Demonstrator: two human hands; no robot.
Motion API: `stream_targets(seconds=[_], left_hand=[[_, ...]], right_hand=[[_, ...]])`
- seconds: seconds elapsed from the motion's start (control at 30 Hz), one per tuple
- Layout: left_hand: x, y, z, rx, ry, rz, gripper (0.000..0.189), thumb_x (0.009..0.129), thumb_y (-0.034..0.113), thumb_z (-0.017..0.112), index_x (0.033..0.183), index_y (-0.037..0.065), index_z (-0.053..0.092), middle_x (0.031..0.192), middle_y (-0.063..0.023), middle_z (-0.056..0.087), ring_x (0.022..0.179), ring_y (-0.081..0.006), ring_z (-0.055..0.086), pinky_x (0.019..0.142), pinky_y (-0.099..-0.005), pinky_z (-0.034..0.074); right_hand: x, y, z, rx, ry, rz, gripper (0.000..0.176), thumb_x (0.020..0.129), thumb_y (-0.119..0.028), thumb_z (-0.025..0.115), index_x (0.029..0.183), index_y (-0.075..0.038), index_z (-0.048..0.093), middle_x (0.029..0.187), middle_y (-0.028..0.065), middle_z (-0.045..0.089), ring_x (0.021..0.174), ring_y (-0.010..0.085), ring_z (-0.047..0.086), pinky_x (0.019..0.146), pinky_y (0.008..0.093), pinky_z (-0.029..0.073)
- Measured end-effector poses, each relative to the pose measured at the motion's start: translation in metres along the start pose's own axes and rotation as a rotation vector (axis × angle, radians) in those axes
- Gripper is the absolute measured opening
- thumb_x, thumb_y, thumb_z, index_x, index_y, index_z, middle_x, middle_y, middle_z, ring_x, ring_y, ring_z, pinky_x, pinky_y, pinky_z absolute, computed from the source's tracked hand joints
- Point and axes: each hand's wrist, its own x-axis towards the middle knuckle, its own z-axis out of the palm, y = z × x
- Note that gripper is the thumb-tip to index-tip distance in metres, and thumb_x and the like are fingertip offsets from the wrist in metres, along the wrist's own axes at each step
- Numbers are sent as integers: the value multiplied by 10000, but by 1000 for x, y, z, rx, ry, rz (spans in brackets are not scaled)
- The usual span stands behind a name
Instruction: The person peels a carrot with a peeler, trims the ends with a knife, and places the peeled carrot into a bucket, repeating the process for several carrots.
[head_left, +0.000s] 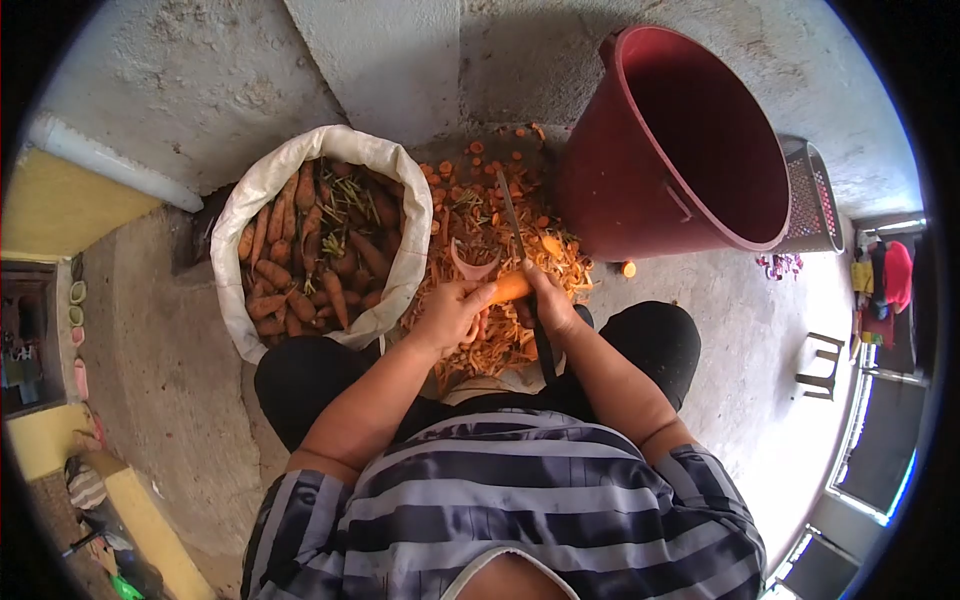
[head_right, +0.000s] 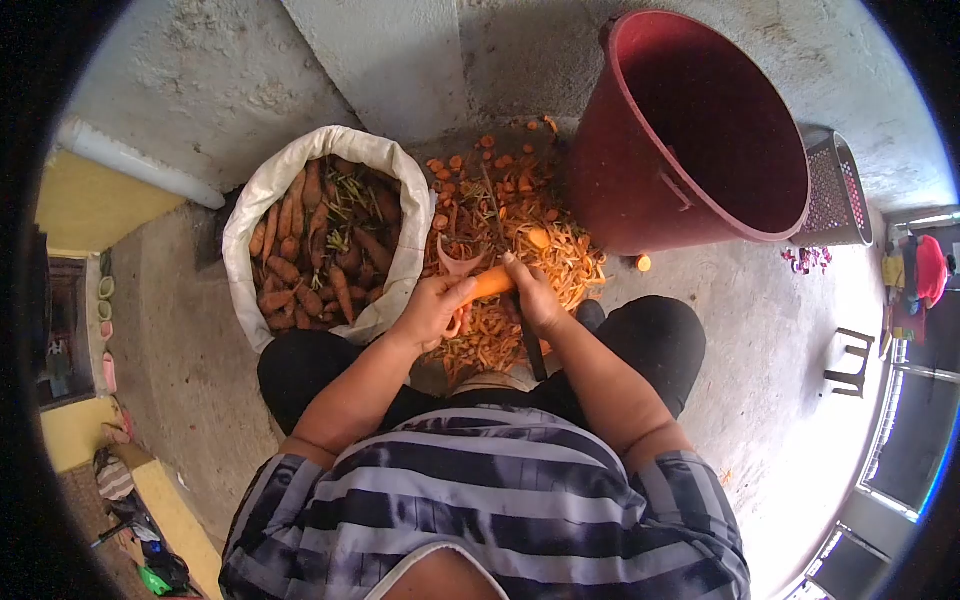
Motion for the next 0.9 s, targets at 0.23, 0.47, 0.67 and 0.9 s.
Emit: stream_targets(seconds=[0.23, 0.47, 0.67, 0.9], left_hand=[[3, -1, 2, -297, 50, -64, 282, 872, 298, 547, 851, 17, 542, 638, -27, 500, 525, -101, 510, 420, -231, 404], [-5, 18, -8, -79, -56, -63, 386, 880, 383, 511, 919, 6, 588, 603, -5, 481, 469, -65, 462, 368, -210, 302], [10, 26, -59, 549, 365, -31, 428, 865, 397, 505, 968, -7, 604, 678, -73, 558, 563, -149, 540, 523, -289, 414], [37, -9, -138, 812, 1075, -364, 431, 858, 337, 521, 1031, -56, 541, 1129, -204, 469, 895, -306, 566, 761, -397, 485]], right_hand=[[-2, -2, 2, 315, -59, 155, 534, 853, -572, 371, 876, -56, 505, 552, 46, 466, 426, 131, 405, 414, 253, 331], [-25, -33, 13, -17, 133, -155, 255, 763, -206, 547, 949, -42, 490, 753, 47, 503, 598, 114, 482, 450, 213, 380], [-75, -157, -50, 311, 721, -878, 343, 793, -355, 597, 910, -42, 521, 673, 72, 533, 461, 136, 484, 418, 258, 391], [-141, -155, -90, -443, 1112, -880, 476, 807, -256, 637, 1145, 38, 478, 696, 25, 491, 523, 75, 413, 464, 216, 351]])
